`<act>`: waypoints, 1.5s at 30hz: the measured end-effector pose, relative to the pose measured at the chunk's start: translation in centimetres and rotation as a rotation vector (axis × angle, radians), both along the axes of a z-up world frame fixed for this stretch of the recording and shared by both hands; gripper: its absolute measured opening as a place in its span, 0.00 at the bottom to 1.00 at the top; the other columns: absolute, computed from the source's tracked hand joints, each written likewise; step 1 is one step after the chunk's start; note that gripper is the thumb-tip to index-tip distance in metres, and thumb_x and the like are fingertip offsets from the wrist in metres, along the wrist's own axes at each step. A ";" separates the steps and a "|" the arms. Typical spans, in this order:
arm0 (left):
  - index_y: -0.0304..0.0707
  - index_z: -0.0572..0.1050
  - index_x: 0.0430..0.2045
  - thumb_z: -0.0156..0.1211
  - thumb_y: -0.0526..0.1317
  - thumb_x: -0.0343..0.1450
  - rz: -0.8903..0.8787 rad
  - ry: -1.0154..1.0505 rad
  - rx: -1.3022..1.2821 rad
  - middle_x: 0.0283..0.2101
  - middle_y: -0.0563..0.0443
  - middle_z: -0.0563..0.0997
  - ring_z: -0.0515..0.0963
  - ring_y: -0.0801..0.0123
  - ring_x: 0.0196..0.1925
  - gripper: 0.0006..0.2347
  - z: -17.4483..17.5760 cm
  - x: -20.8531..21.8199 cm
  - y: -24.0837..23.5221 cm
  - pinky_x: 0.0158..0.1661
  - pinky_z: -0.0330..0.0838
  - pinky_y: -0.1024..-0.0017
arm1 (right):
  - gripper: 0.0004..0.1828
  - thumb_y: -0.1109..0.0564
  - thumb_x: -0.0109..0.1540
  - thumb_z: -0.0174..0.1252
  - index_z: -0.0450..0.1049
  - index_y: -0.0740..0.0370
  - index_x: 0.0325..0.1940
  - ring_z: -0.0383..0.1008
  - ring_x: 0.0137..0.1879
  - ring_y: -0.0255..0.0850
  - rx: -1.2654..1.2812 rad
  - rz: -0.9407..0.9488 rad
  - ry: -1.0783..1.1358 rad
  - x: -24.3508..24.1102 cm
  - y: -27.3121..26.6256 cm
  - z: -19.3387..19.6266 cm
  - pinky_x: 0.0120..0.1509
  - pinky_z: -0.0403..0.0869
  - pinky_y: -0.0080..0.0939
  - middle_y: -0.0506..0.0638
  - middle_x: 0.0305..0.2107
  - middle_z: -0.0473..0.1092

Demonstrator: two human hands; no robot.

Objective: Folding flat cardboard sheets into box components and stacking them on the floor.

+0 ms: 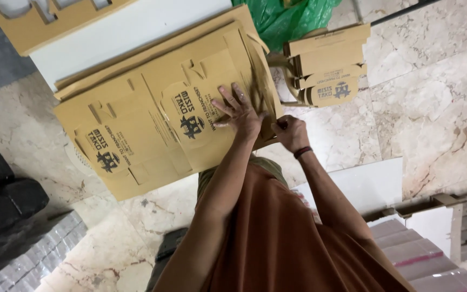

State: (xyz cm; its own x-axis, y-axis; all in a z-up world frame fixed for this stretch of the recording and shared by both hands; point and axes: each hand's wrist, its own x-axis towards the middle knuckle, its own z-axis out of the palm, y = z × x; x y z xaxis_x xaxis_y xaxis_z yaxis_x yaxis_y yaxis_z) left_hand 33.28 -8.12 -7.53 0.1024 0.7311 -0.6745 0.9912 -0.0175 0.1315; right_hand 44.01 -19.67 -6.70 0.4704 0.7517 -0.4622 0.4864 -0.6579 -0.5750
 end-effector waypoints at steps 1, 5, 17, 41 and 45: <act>0.44 0.25 0.75 0.66 0.63 0.68 -0.010 -0.012 -0.007 0.74 0.30 0.16 0.19 0.16 0.72 0.55 0.9 0.1 0.3 0.48 0.36 0.04 | 0.20 0.43 0.58 0.68 0.81 0.61 0.43 0.79 0.47 0.59 -0.110 -0.035 0.051 0.3 0.1 0.6 0.47 0.78 0.55 0.60 0.34 0.78; 0.41 0.29 0.75 0.62 0.65 0.69 -0.063 -0.055 -0.058 0.74 0.26 0.17 0.21 0.11 0.70 0.53 2.9 -0.3 1.3 0.52 0.47 0.10 | 0.39 0.27 0.51 0.70 0.80 0.60 0.50 0.78 0.55 0.59 -0.380 -0.013 0.125 1.4 1.8 1.9 0.61 0.76 0.56 0.61 0.41 0.79; 0.55 0.36 0.75 0.60 0.49 0.77 -0.429 -0.220 0.354 0.79 0.48 0.43 0.36 0.50 0.79 0.38 0.7 -3.3 19.2 0.71 0.32 0.35 | 0.21 0.42 0.51 0.72 0.79 0.59 0.37 0.78 0.28 0.39 -0.454 0.032 0.227 4.8 18.0 2.5 0.29 0.79 0.37 0.51 0.26 0.78; 0.40 0.81 0.31 0.58 0.31 0.64 -0.323 -0.608 0.143 0.36 0.47 0.79 0.82 0.47 0.44 0.07 -3.3 1.3 23.9 0.42 0.79 0.49 | 0.12 0.50 0.59 0.71 0.74 0.54 0.35 0.76 0.29 0.50 0.584 0.129 -0.489 1.2 12.8 -6.4 0.30 0.74 0.46 0.49 0.22 0.70; 0.45 0.82 0.34 0.68 0.36 0.62 -0.311 -0.743 0.350 0.34 0.49 0.80 0.84 0.51 0.42 0.09 -0.2 0.0 23.3 0.41 0.80 0.54 | 0.15 0.52 0.55 0.75 0.74 0.58 0.33 0.77 0.30 0.53 0.455 0.042 -0.287 1.5 13.3 -3.1 0.28 0.76 0.46 0.54 0.21 0.71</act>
State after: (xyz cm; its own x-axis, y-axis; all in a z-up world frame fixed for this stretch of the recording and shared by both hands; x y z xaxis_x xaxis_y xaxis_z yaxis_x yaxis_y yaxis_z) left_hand 33.31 15.21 -7.75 0.6548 0.7496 -0.0964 0.5947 -0.4323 0.6778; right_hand 45.50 -6.41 -9.79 0.4956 0.8667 0.0573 0.6863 -0.3503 -0.6374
